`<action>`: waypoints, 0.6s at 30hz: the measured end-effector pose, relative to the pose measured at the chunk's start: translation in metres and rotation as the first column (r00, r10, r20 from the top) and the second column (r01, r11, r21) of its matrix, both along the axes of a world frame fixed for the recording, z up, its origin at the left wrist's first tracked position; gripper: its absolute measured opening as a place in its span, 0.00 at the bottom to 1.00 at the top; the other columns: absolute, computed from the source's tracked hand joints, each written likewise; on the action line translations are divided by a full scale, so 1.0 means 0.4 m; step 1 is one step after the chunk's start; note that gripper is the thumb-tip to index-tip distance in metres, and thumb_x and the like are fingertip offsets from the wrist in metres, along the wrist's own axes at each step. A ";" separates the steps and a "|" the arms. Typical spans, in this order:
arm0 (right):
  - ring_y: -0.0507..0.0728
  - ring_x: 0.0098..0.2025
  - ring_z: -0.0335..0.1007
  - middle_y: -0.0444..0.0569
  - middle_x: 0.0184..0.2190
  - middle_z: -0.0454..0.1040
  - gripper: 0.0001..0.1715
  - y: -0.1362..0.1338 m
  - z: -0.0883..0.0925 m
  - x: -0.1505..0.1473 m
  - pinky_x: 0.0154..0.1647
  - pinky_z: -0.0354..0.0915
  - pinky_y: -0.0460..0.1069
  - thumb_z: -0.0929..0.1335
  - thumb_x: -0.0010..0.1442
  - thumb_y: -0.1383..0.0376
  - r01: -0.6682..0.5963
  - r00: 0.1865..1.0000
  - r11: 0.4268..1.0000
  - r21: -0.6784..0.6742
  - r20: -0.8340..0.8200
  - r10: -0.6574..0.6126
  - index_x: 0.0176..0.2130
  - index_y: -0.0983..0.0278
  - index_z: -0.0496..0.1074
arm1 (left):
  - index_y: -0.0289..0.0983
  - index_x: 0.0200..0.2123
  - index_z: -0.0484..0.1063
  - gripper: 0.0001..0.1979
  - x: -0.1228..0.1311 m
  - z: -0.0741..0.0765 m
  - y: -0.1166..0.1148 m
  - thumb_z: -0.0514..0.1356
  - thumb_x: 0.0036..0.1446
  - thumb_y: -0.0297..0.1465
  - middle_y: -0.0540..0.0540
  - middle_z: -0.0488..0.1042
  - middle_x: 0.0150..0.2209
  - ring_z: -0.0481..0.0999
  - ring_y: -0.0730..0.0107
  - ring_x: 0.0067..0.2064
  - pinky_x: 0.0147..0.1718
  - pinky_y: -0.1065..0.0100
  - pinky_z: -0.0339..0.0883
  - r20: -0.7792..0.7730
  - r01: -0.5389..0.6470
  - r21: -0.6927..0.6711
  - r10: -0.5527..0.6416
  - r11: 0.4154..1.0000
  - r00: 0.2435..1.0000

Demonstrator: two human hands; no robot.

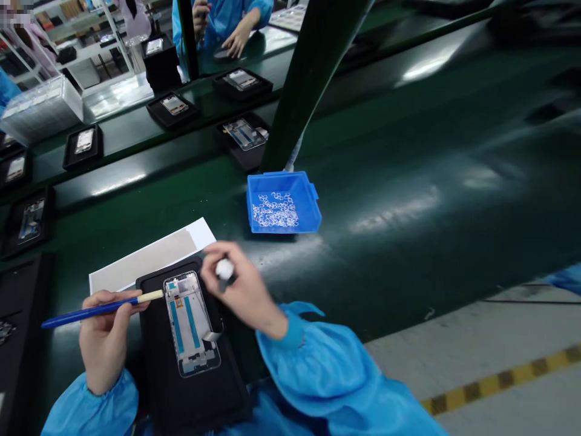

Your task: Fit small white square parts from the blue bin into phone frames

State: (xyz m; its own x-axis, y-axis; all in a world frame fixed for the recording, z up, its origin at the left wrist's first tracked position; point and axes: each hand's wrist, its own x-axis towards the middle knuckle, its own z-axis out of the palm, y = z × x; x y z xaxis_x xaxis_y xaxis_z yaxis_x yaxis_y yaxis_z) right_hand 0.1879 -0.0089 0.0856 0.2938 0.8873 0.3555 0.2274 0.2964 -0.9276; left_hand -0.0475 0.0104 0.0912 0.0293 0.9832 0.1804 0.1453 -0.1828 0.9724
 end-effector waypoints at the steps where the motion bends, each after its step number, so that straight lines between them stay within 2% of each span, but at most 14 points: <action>1: 0.57 0.33 0.73 0.45 0.33 0.72 0.14 0.007 0.000 0.051 0.35 0.70 0.52 0.69 0.59 0.65 0.111 0.994 0.994 -0.007 0.022 -0.111 0.46 0.60 0.66 | 0.40 0.40 0.62 0.14 0.005 -0.002 0.002 0.65 0.59 0.33 0.49 0.82 0.35 0.83 0.68 0.33 0.34 0.69 0.80 -0.033 -0.021 0.024 0.022 0.999 0.999; 3: 0.60 0.37 0.71 0.47 0.34 0.72 0.17 0.024 -0.007 0.160 0.41 0.68 0.55 0.70 0.58 0.65 0.319 0.944 0.948 -0.017 0.099 -0.316 0.48 0.61 0.67 | 0.40 0.40 0.61 0.15 0.012 -0.010 0.005 0.67 0.57 0.32 0.48 0.82 0.35 0.83 0.67 0.34 0.34 0.70 0.79 -0.099 -0.047 0.076 0.054 0.996 0.994; 4: 0.62 0.37 0.71 0.48 0.33 0.73 0.16 0.031 -0.013 0.211 0.41 0.67 0.57 0.70 0.58 0.63 0.447 0.862 0.894 -0.030 0.282 -0.421 0.47 0.61 0.68 | 0.40 0.40 0.62 0.16 0.014 -0.016 0.007 0.67 0.56 0.31 0.47 0.82 0.35 0.84 0.66 0.35 0.34 0.69 0.79 -0.131 -0.046 0.100 0.059 0.994 0.990; 5: 0.63 0.36 0.71 0.49 0.33 0.73 0.16 0.037 -0.020 0.253 0.41 0.66 0.58 0.69 0.58 0.64 0.522 0.773 0.852 -0.035 0.441 -0.455 0.47 0.61 0.70 | 0.40 0.41 0.62 0.16 0.015 -0.023 0.009 0.68 0.56 0.30 0.47 0.82 0.36 0.84 0.64 0.37 0.35 0.68 0.79 -0.163 -0.039 0.120 0.058 0.992 0.985; 6: 0.64 0.36 0.70 0.50 0.34 0.74 0.16 0.040 -0.027 0.285 0.40 0.65 0.58 0.68 0.57 0.66 0.555 0.696 0.831 -0.031 0.564 -0.444 0.47 0.60 0.70 | 0.39 0.42 0.62 0.17 0.017 -0.030 0.012 0.68 0.56 0.30 0.46 0.82 0.37 0.84 0.63 0.39 0.36 0.67 0.79 -0.199 -0.025 0.133 0.052 0.991 0.979; 8: 0.66 0.39 0.70 0.53 0.38 0.76 0.21 0.041 -0.036 0.309 0.39 0.64 0.58 0.66 0.56 0.70 0.562 0.571 0.827 -0.014 0.730 -0.376 0.50 0.61 0.70 | 0.39 0.43 0.63 0.16 0.020 -0.042 0.018 0.67 0.56 0.30 0.44 0.82 0.39 0.83 0.60 0.43 0.38 0.63 0.78 -0.284 0.019 0.138 0.022 0.990 0.959; 10: 0.67 0.42 0.69 0.56 0.43 0.77 0.23 0.035 -0.036 0.282 0.41 0.64 0.59 0.65 0.56 0.73 0.535 0.531 0.844 0.034 0.764 -0.367 0.51 0.63 0.70 | 0.39 0.44 0.65 0.14 0.028 -0.045 0.028 0.66 0.58 0.30 0.43 0.81 0.41 0.82 0.59 0.46 0.42 0.59 0.77 -0.369 0.070 0.141 -0.013 0.988 0.930; 12: 0.66 0.41 0.69 0.56 0.43 0.77 0.17 0.028 -0.034 0.221 0.43 0.65 0.59 0.65 0.60 0.73 0.475 0.585 0.875 0.091 0.711 -0.391 0.49 0.64 0.70 | 0.38 0.44 0.67 0.12 0.041 -0.038 0.040 0.65 0.59 0.30 0.43 0.80 0.41 0.81 0.58 0.46 0.45 0.56 0.75 -0.444 0.117 0.157 -0.036 0.981 0.895; 13: 0.64 0.40 0.70 0.55 0.42 0.77 0.14 0.026 -0.034 0.185 0.43 0.66 0.58 0.64 0.62 0.73 0.401 0.656 0.911 0.097 0.664 -0.359 0.47 0.63 0.71 | 0.38 0.43 0.68 0.11 0.049 -0.032 0.045 0.64 0.59 0.31 0.44 0.80 0.41 0.81 0.58 0.46 0.45 0.56 0.75 -0.474 0.135 0.167 -0.040 0.977 0.880; 15: 0.61 0.38 0.70 0.52 0.40 0.77 0.15 0.027 -0.043 0.115 0.41 0.67 0.55 0.63 0.64 0.75 0.145 0.814 0.988 0.046 0.562 -0.145 0.47 0.61 0.71 | 0.38 0.42 0.69 0.09 0.064 -0.022 0.057 0.64 0.60 0.32 0.44 0.80 0.39 0.81 0.58 0.45 0.44 0.56 0.75 -0.522 0.162 0.177 -0.046 0.971 0.852; 16: 0.60 0.38 0.69 0.51 0.40 0.77 0.18 0.030 -0.052 0.085 0.39 0.67 0.53 0.62 0.63 0.77 0.007 0.858 1.000 0.002 0.513 -0.007 0.48 0.61 0.71 | 0.38 0.43 0.70 0.09 0.069 -0.018 0.061 0.63 0.60 0.33 0.44 0.79 0.39 0.81 0.59 0.45 0.43 0.56 0.75 -0.538 0.172 0.174 -0.053 0.970 0.841; 18: 0.59 0.39 0.69 0.50 0.39 0.76 0.24 0.040 -0.074 0.041 0.37 0.66 0.51 0.61 0.60 0.80 -0.176 0.871 0.981 -0.084 0.451 0.195 0.50 0.62 0.70 | 0.38 0.44 0.70 0.10 0.073 -0.016 0.070 0.64 0.60 0.32 0.44 0.79 0.40 0.80 0.59 0.45 0.42 0.58 0.75 -0.555 0.188 0.161 -0.069 0.969 0.829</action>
